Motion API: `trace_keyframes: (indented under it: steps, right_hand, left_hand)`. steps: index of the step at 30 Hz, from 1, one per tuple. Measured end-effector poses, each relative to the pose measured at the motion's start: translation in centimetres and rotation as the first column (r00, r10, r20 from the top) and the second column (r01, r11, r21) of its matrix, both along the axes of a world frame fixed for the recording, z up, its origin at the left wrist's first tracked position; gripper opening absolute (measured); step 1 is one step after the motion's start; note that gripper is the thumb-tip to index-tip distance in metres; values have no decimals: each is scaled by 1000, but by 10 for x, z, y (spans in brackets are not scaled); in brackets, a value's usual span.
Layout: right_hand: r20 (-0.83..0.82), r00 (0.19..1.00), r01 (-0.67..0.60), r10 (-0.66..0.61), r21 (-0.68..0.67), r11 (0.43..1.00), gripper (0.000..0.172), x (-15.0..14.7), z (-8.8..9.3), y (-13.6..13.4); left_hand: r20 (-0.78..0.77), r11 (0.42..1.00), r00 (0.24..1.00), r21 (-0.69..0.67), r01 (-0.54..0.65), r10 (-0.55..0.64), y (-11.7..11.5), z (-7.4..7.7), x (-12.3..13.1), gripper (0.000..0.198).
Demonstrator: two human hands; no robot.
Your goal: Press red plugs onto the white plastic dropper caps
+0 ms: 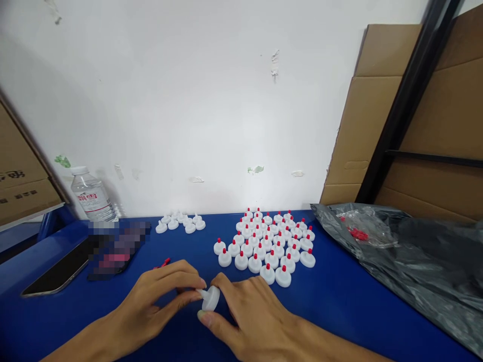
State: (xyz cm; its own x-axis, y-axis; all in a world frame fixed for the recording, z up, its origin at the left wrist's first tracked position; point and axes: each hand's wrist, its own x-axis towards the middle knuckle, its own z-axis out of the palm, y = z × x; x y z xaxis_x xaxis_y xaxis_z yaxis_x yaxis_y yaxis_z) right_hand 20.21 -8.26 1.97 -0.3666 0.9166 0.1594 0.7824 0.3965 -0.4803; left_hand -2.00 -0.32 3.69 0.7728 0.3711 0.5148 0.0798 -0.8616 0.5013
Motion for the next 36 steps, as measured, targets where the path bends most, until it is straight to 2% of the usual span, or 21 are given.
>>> trace_keyframes:
  steps: [2,4,7,9,10,11,13,16,24,32,36]
  right_hand:
    - [-12,1000,7,-8,-13,1000,26,0,0,0]
    - [-21,1000,6,-6,-20,1000,27,1,0,1]
    - [-12,1000,-1,1,-24,1000,26,0,-1,0]
    - [-15,1000,5,-6,-36,999,26,0,0,0]
    - [-20,1000,8,-9,-41,999,26,0,0,0]
    - [-26,1000,7,-8,-47,999,26,0,1,0]
    - [-26,1000,-5,4,-49,999,26,0,2,0]
    - [-5,1000,-20,19,-41,999,29,0,3,1]
    - [15,1000,-23,24,-34,999,30,0,3,-1]
    - [4,1000,-22,23,-44,999,29,0,1,0]
    - [9,1000,-21,21,-33,999,30,1,0,0]
  left_hand:
    - [-30,997,999,78,-12,14,4,0,-2,24]
    - [-81,971,992,225,-81,101,15,3,-8,27]
    - [-143,835,919,486,-259,368,41,10,-25,25]
    - [-190,747,824,563,-354,534,59,14,-37,25]
    - [-240,730,776,573,-372,583,67,16,-42,27]
    - [-294,733,735,562,-383,610,73,17,-46,28]
    - [-410,777,681,485,-401,607,80,16,-50,30]
    - [-514,821,641,374,-431,570,81,13,-49,28]
    - [-552,797,583,319,-513,596,76,12,-42,22]
    - [-536,802,608,275,-530,586,75,14,-40,22]
    - [-464,827,697,175,-534,547,66,18,-35,30]
